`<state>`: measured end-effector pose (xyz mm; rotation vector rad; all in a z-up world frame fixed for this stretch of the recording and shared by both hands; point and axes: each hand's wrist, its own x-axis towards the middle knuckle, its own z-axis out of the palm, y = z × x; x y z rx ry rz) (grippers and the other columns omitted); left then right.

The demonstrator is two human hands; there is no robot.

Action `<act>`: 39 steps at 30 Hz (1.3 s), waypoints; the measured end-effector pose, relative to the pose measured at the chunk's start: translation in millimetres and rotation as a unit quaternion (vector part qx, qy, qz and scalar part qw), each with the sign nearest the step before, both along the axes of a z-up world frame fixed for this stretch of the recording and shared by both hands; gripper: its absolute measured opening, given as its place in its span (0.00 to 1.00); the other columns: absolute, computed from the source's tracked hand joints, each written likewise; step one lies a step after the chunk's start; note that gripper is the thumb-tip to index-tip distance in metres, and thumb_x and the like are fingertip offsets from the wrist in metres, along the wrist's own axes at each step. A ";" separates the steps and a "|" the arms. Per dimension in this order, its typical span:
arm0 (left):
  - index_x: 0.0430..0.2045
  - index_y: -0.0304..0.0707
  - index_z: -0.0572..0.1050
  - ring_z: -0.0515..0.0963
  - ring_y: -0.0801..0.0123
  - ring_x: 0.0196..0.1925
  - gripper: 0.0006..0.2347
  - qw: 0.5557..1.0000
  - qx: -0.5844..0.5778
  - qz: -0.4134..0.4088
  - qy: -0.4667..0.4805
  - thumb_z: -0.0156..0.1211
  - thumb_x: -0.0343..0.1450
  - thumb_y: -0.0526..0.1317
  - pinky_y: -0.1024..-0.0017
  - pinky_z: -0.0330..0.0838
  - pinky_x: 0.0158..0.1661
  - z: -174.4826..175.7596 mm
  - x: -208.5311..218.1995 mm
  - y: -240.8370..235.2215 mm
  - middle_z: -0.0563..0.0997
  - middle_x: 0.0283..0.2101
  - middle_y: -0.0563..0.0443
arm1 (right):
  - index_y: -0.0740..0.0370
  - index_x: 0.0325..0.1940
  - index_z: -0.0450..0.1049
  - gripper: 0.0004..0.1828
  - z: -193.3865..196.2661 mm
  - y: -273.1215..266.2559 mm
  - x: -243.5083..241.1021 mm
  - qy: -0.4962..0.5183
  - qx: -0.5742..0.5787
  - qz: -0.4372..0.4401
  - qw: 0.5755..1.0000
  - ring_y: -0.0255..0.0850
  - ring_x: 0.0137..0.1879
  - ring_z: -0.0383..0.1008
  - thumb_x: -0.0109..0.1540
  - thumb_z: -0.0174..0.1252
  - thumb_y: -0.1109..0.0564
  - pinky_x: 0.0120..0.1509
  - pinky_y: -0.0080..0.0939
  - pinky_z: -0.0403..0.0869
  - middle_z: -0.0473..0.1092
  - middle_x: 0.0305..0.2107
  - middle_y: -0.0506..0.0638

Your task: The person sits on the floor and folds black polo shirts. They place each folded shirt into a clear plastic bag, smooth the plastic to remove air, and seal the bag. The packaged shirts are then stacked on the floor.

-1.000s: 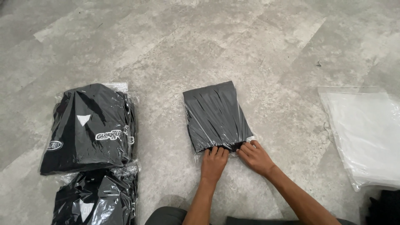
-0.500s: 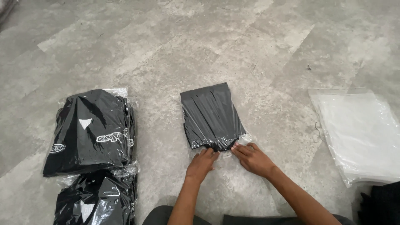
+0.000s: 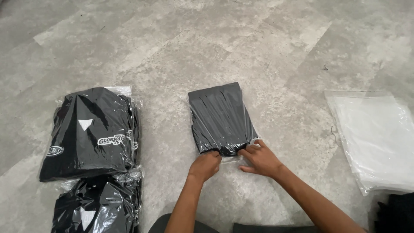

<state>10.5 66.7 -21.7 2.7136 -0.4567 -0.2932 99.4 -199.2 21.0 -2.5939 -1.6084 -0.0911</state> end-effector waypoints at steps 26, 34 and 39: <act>0.37 0.43 0.82 0.86 0.56 0.42 0.08 0.927 -0.250 0.273 0.062 0.56 0.77 0.42 0.64 0.80 0.41 40.4 -2.6 8.0 0.86 0.36 0.46 | 0.52 0.37 0.83 0.08 47.0 21.3 29.5 0.347 0.033 -0.220 0.911 0.49 0.44 0.85 0.57 0.68 0.49 0.53 0.50 0.79 0.84 0.28 0.49; 0.38 0.40 0.82 0.86 0.59 0.39 0.07 0.938 -0.220 0.269 0.020 0.54 0.78 0.38 0.67 0.81 0.39 14.8 -7.3 -3.9 0.85 0.35 0.44 | 0.54 0.32 0.85 0.09 33.0 28.7 39.7 0.341 -0.014 -0.309 0.888 0.47 0.40 0.84 0.54 0.70 0.48 0.49 0.46 0.79 0.83 0.26 0.46; 0.50 0.39 0.78 0.85 0.62 0.44 0.09 0.969 -0.095 0.217 -0.077 0.54 0.78 0.34 0.72 0.82 0.45 22.7 -12.7 -8.9 0.83 0.40 0.46 | 0.53 0.30 0.85 0.07 25.3 31.7 47.1 0.324 -0.018 -0.315 0.892 0.45 0.39 0.85 0.53 0.72 0.50 0.47 0.43 0.79 0.83 0.25 0.45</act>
